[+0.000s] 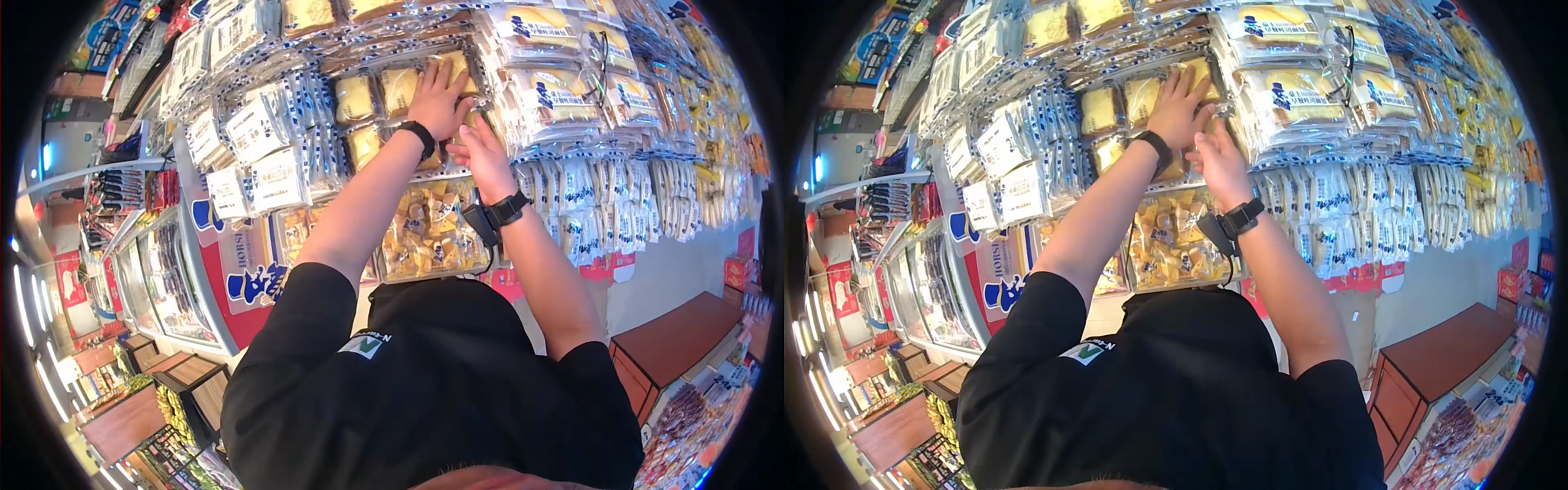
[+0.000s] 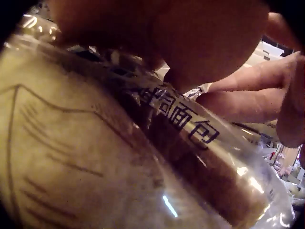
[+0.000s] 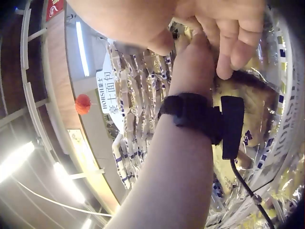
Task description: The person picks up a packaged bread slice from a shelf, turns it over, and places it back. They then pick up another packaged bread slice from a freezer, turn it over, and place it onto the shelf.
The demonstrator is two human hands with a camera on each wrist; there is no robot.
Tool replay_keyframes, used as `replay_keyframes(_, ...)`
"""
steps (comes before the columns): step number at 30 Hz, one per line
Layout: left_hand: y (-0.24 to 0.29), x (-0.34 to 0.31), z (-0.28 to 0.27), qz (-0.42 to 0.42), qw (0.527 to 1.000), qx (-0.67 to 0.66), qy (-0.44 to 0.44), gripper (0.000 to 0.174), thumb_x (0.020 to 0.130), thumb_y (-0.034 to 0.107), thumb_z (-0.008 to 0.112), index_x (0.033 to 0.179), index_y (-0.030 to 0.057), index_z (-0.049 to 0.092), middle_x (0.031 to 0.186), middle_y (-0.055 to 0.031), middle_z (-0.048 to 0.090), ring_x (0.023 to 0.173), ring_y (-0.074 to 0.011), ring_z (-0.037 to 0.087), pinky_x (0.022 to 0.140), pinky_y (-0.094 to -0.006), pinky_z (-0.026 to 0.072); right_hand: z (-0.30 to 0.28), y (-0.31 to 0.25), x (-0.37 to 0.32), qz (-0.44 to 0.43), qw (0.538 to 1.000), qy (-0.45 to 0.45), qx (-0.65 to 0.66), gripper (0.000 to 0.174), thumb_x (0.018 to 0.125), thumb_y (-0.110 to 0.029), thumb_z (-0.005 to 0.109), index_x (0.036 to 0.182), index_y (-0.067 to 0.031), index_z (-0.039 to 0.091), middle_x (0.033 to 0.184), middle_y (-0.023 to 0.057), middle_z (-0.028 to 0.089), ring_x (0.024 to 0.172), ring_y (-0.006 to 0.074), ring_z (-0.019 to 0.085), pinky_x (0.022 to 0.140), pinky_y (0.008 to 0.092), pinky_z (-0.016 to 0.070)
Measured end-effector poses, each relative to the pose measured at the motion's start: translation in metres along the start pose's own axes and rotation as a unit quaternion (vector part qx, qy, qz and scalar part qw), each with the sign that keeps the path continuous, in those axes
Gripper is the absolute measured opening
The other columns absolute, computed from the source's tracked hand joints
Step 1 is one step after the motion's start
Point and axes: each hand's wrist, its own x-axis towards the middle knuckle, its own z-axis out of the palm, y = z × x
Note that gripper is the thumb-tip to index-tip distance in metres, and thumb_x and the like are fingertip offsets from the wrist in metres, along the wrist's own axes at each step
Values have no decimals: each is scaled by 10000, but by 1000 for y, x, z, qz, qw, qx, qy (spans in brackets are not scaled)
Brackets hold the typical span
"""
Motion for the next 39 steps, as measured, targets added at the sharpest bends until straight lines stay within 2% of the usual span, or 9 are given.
replay_keyframes(12, 0, 3, 6, -20, 999, 36, -20, 568, 969, 422, 509, 1479, 178, 449, 1581, -211, 302, 1475, -417, 225, 1204, -541, 178, -13, 4, -30, 7, 998, -24, -63, 645, 1035, -290, 530, 1546, -6, 257, 1278, 110, 596, 998, 166, 660, 798, 274, 492)
replay_keyframes(16, 10, -13, -21, -17, 994, -103, 13, 591, 939, 368, 606, 1447, 95, 475, 1549, -232, 346, 1456, -426, 262, 1187, -507, 237, -27, 3, -57, -16, 997, -58, -38, 571, 1047, -245, 511, 1522, -2, 307, 1287, 123, 618, 995, 153, 657, 804, 264, 488)
replay_keyframes(18, 23, -35, -48, -11, 984, -173, 50, 591, 923, 339, 649, 1422, 61, 496, 1527, -237, 381, 1439, -420, 304, 1175, -486, 273, -35, 2, -77, -24, 998, -48, -20, 501, 1052, -211, 494, 1494, -9, 369, 1249, 125, 651, 981, 141, 652, 811, 264, 486)
replay_keyframes(24, 76, -104, -165, -12, 925, -374, 66, 374, 933, 117, 658, 1286, 14, 592, 1334, -127, 590, 1244, -222, 537, 1019, -352, 420, -61, -1, -115, -36, 997, -64, -18, 380, 1050, -188, 496, 1393, -26, 506, 1111, 98, 689, 908, 116, 627, 861, 268, 483)
replay_keyframes(27, 89, -152, -196, -103, 843, -528, 15, 308, 974, 88, 612, 1267, -5, 587, 1262, -95, 633, 1152, -169, 593, 1000, -328, 443, -72, 10, -118, -39, 996, -78, -27, 328, 1052, -204, 495, 1321, -23, 549, 1067, 85, 693, 898, 106, 624, 850, 273, 485)
replay_keyframes(33, 95, -242, -224, -140, 836, -531, -20, 218, 1001, 88, 578, 1198, -3, 598, 1178, -102, 658, 1115, -168, 615, 974, -333, 467, -61, 21, -141, -76, 990, -98, -73, 239, 1065, -233, 473, 1006, -35, 592, 909, 50, 665, 866, 117, 618, 831, 275, 481)
replay_keyframes(35, 100, -271, -226, -151, 830, -536, -15, 212, 1001, 92, 581, 1192, 1, 603, 1167, -94, 663, 1102, -158, 618, 958, -324, 473, -56, 24, -155, -88, 987, -107, -85, 251, 1067, -236, 470, 996, -31, 597, 897, 46, 659, 862, 119, 617, 830, 277, 483)
replay_keyframes(37, 102, -302, -228, -247, 772, -585, -19, 212, 994, 107, 605, 1182, 9, 611, 1131, -74, 677, 1075, -137, 623, 939, -306, 479, -46, 30, -172, -93, 984, -111, -107, 269, 1072, -240, 458, 985, -31, 603, 883, 33, 639, 846, 114, 611, 824, 281, 484)
replay_keyframes(39, 98, -332, -223, -242, 780, -577, 2, 219, 990, 115, 615, 1184, 15, 613, 1119, -63, 681, 1062, -128, 625, 928, -299, 481, -35, 42, -189, -96, 982, -102, -129, 265, 1072, -236, 455, 989, -33, 603, 901, 35, 639, 840, 111, 608, 818, 280, 485)
